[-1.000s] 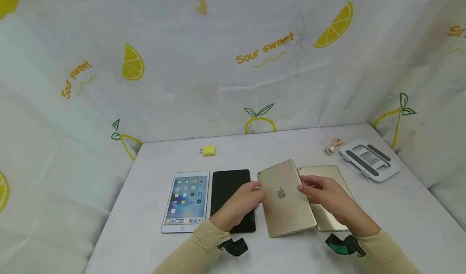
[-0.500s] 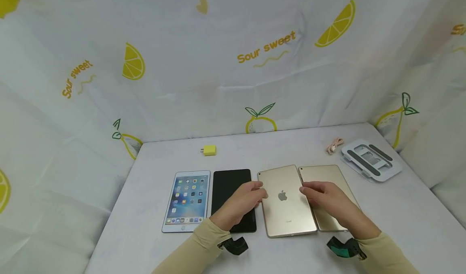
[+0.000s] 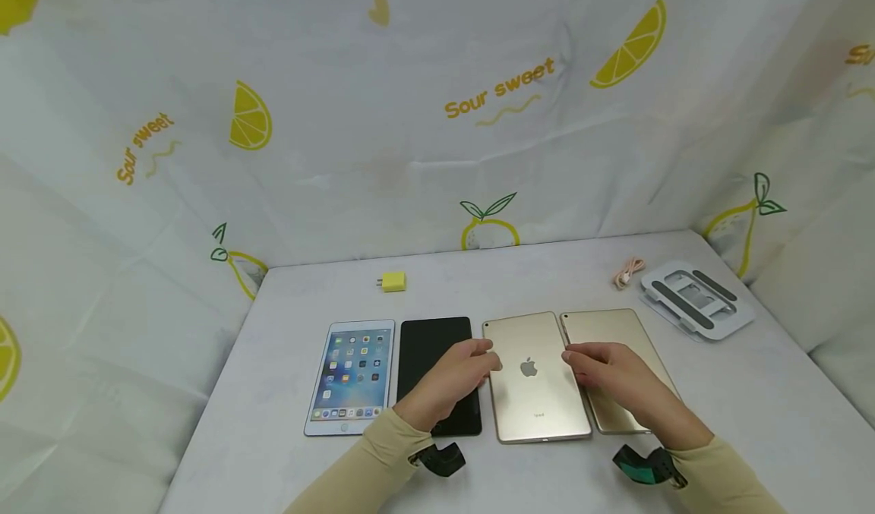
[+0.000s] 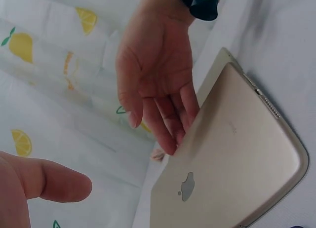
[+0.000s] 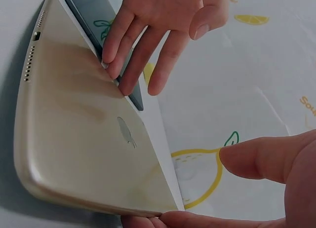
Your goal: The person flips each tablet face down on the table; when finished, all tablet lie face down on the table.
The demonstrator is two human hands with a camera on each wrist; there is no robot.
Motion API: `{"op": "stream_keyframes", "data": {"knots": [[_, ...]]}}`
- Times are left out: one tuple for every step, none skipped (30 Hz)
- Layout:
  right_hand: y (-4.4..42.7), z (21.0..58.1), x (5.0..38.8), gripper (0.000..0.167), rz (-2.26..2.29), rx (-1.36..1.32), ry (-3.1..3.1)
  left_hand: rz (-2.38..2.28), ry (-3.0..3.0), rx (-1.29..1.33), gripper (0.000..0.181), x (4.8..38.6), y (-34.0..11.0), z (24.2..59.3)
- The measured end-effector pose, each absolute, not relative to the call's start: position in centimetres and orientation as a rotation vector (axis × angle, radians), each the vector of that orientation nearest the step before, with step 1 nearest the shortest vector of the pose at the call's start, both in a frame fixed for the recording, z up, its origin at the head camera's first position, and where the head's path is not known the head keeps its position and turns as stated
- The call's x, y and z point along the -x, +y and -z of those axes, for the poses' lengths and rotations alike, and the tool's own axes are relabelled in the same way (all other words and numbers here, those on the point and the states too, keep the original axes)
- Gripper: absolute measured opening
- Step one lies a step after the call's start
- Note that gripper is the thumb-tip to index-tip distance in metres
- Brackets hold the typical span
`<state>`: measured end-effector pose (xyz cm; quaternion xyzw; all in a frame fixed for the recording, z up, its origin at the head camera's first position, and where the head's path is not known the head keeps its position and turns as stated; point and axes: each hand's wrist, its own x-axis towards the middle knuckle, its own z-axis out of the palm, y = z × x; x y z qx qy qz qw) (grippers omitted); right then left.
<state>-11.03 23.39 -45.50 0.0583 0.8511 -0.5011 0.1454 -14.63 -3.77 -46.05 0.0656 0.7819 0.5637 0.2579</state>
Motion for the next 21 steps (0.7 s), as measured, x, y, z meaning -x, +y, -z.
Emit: {"op": "stream_keyframes", "data": {"knots": [[23.4, 45.5, 11.0, 0.062, 1.445, -0.164, 2.447, -1.529, 2.12, -0.179, 0.065, 14.6, -3.8, 46.0], [23.3, 45.5, 11.0, 0.063, 1.446, -0.159, 2.446, -1.529, 2.118, -0.179, 0.065, 14.6, -3.8, 46.1], [23.3, 45.4, 10.9, 0.063, 1.446, -0.152, 2.447, -1.53, 2.116, -0.179, 0.065, 14.6, -3.8, 46.1], [23.3, 45.4, 10.9, 0.063, 1.448, -0.145, 2.445, -1.53, 2.116, -0.178, 0.065, 14.6, -3.8, 46.1], [23.2, 45.4, 10.9, 0.064, 1.451, -0.137, 2.442, -1.53, 2.114, -0.177, 0.065, 14.6, -3.8, 46.1], [23.2, 45.4, 10.8, 0.064, 1.453, -0.131, 2.441, -1.53, 2.114, -0.177, 0.065, 14.7, -3.8, 46.1], [23.2, 45.4, 10.8, 0.064, 1.456, -0.125, 2.439, -1.529, 2.115, -0.176, 0.065, 14.6, -3.8, 46.1], [23.1, 45.4, 10.8, 0.064, 1.453, -0.123, 2.44, -1.528, 2.115, -0.176, 0.065, 14.6, -3.8, 46.1], [23.1, 45.5, 10.8, 0.065, 1.449, -0.122, 2.441, -1.529, 2.115, -0.176, 0.065, 14.6, -3.8, 46.0], [23.1, 45.5, 10.7, 0.065, 1.446, -0.121, 2.44, -1.53, 2.113, -0.175, 0.065, 14.6, -3.8, 46.0], [23.1, 45.5, 10.7, 0.065, 1.44, -0.121, 2.444, -1.533, 2.11, -0.175, 0.066, 14.6, -3.8, 46.0], [23.1, 45.5, 10.7, 0.064, 1.436, -0.121, 2.448, -1.536, 2.108, -0.175, 0.066, 14.6, -3.8, 46.0], [23.0, 45.5, 10.7, 0.063, 1.426, -0.122, 2.457, -1.539, 2.107, -0.175, 0.066, 14.6, -3.8, 46.0], [23.0, 45.5, 10.7, 0.062, 1.413, -0.124, 2.47, -1.541, 2.106, -0.175, 0.066, 14.6, -3.8, 46.0], [22.9, 45.5, 10.7, 0.06, 1.404, -0.125, 2.483, -1.542, 2.106, -0.172, 0.066, 14.6, -3.8, 46.0], [22.9, 45.5, 10.6, 0.058, 1.393, -0.126, 2.497, -1.542, 2.108, -0.17, 0.065, 14.6, -3.7, 45.9], [22.8, 45.5, 10.6, 0.056, 1.375, -0.13, 2.514, -1.542, 2.111, -0.168, 0.065, 14.6, -3.7, 45.9], [22.7, 45.5, 10.6, 0.053, 1.356, -0.129, 2.534, -1.54, 2.115, -0.167, 0.065, 14.6, -3.7, 45.9], [22.6, 45.4, 10.6, 0.051, 1.33, -0.128, 2.558, -1.538, 2.121, -0.167, 0.064, 14.6, -3.7, 45.9], [22.5, 45.3, 10.5, 0.049, 1.305, -0.123, 2.579, -1.535, 2.125, -0.166, 0.064, 14.6, -3.7, 45.9], [22.3, 45.3, 10.5, 0.046, 1.281, -0.113, 2.599, -1.534, 2.127, -0.164, 0.064, 14.6, -3.7, 45.9]]}}
